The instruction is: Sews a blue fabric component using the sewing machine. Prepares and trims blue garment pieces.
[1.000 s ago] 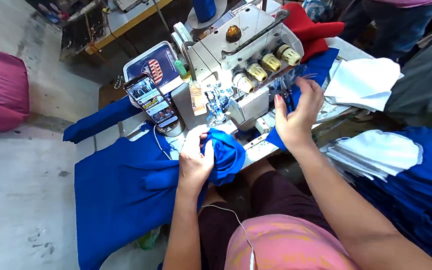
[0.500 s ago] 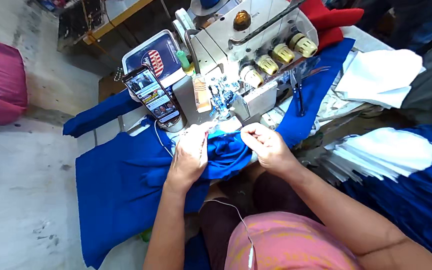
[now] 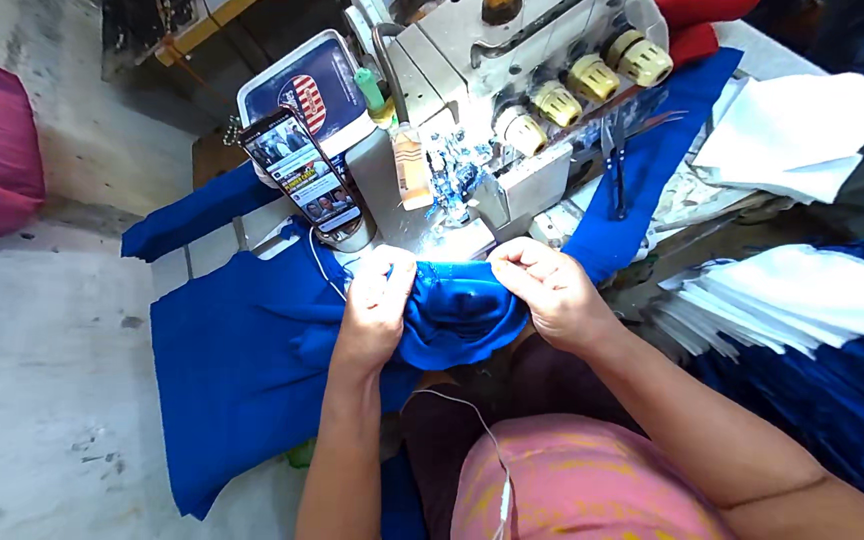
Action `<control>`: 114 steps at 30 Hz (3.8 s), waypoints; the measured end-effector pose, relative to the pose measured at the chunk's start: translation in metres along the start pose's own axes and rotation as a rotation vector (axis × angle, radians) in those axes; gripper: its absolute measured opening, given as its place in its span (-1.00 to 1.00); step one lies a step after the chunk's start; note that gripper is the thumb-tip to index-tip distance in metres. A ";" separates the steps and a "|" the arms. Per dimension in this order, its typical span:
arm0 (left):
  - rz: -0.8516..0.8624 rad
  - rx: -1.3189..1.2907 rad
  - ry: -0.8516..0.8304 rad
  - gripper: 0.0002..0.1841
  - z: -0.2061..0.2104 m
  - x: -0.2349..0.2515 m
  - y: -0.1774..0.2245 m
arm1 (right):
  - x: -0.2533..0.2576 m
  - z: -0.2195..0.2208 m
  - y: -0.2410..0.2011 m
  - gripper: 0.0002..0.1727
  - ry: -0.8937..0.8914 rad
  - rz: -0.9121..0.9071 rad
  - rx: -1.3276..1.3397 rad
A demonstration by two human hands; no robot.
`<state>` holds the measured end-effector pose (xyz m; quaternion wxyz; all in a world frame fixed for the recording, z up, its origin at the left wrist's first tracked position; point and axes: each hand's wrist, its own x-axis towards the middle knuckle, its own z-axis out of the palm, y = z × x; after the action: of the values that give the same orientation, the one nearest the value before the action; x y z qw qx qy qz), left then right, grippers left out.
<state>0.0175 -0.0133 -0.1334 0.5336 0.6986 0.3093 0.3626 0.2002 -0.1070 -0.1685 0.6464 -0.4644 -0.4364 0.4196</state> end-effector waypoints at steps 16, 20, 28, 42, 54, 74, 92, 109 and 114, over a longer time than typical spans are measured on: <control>0.452 0.233 -0.079 -0.93 0.004 0.007 -0.005 | 0.009 0.011 -0.006 -0.62 -0.375 0.452 0.443; 0.494 0.357 0.113 -0.89 0.008 0.002 -0.007 | 0.011 0.018 -0.009 -0.87 -0.269 0.251 0.212; 0.496 1.037 -0.119 -0.50 0.021 -0.062 -0.018 | 0.020 -0.005 -0.015 -0.80 0.075 -0.359 -0.794; 0.391 0.978 -0.347 -0.70 -0.051 -0.034 0.028 | 0.009 0.002 0.006 -0.85 0.082 -0.225 -0.536; 0.554 0.881 -0.382 -0.76 -0.034 0.006 0.025 | 0.000 -0.010 0.007 -0.56 -0.290 -0.614 -0.743; 0.768 0.960 -0.093 -0.87 -0.045 -0.027 -0.009 | -0.017 -0.022 0.019 -0.69 -0.268 -0.658 -0.581; 0.131 0.352 -0.451 -0.95 -0.060 0.003 -0.004 | -0.012 -0.010 0.025 -0.86 -0.108 -0.500 -0.397; 0.386 0.694 -0.177 -0.79 0.002 -0.019 0.000 | -0.002 0.004 0.005 -0.90 -0.123 -0.547 -0.539; 0.248 0.745 -0.150 -0.82 -0.017 0.005 0.025 | 0.002 0.003 0.016 -0.82 -0.004 -0.456 -0.401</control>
<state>0.0068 -0.0066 -0.1057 0.2170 0.9009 0.2930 0.2354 0.1961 -0.1013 -0.1828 0.6184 -0.4721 -0.6047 0.1702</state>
